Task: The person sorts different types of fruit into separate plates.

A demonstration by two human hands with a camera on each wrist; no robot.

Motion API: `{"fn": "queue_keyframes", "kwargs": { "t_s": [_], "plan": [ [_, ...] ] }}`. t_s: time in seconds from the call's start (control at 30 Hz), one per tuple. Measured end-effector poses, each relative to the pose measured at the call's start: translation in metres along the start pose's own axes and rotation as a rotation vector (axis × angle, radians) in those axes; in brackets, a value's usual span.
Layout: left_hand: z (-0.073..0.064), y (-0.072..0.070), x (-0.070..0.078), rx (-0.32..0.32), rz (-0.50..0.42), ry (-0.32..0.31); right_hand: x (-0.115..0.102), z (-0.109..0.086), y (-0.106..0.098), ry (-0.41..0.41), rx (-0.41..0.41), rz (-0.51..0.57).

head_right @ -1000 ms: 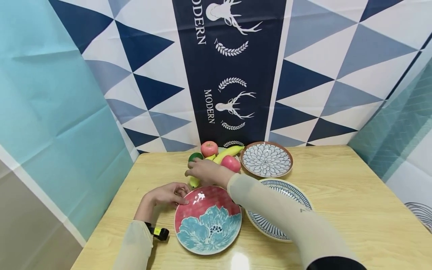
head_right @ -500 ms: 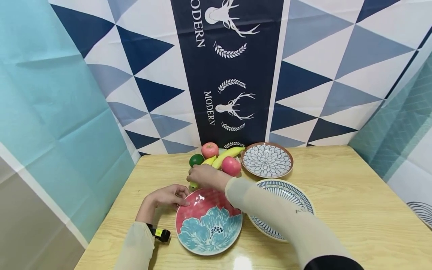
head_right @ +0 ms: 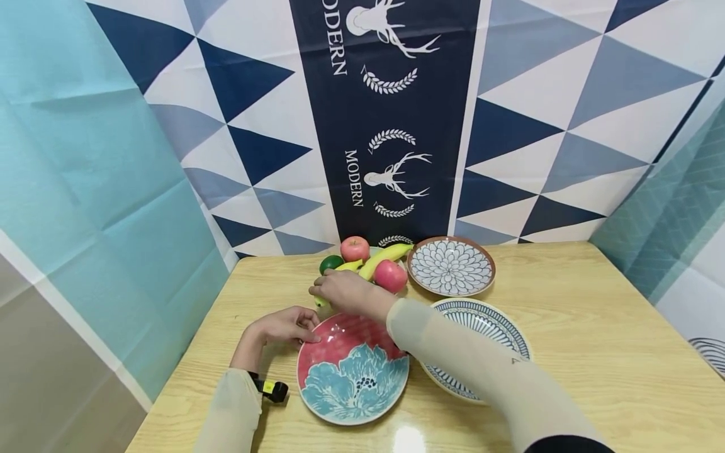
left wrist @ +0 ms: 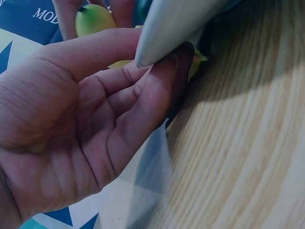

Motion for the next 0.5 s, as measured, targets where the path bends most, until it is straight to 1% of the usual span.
{"fn": "queue_keyframes", "kwargs": {
  "t_s": [0.1, 0.23, 0.4, 0.5],
  "plan": [
    [0.0, 0.0, 0.001, 0.003, -0.006, -0.003, 0.003, -0.004, -0.01, -0.011, 0.059, 0.024],
    [0.0, 0.0, 0.0, 0.004, 0.005, -0.004, 0.004, -0.011, -0.02, -0.042, 0.131, 0.026],
    [0.0, 0.0, 0.002, 0.001, 0.011, -0.005, -0.001, -0.021, -0.032, -0.061, 0.19, 0.002],
    [0.001, 0.001, 0.002, -0.001, 0.01, -0.005, -0.008, -0.03, -0.04, -0.061, 0.201, -0.014]
  ]
}}
Point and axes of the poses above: each hand's wrist, its own z-axis towards the middle knuckle, its own y-axis out of the palm, x = y × z, the point moved 7 cm from there along z, towards the middle knuckle, and after that the axes turned 11 degrees about -z, right-handed, at the moved point
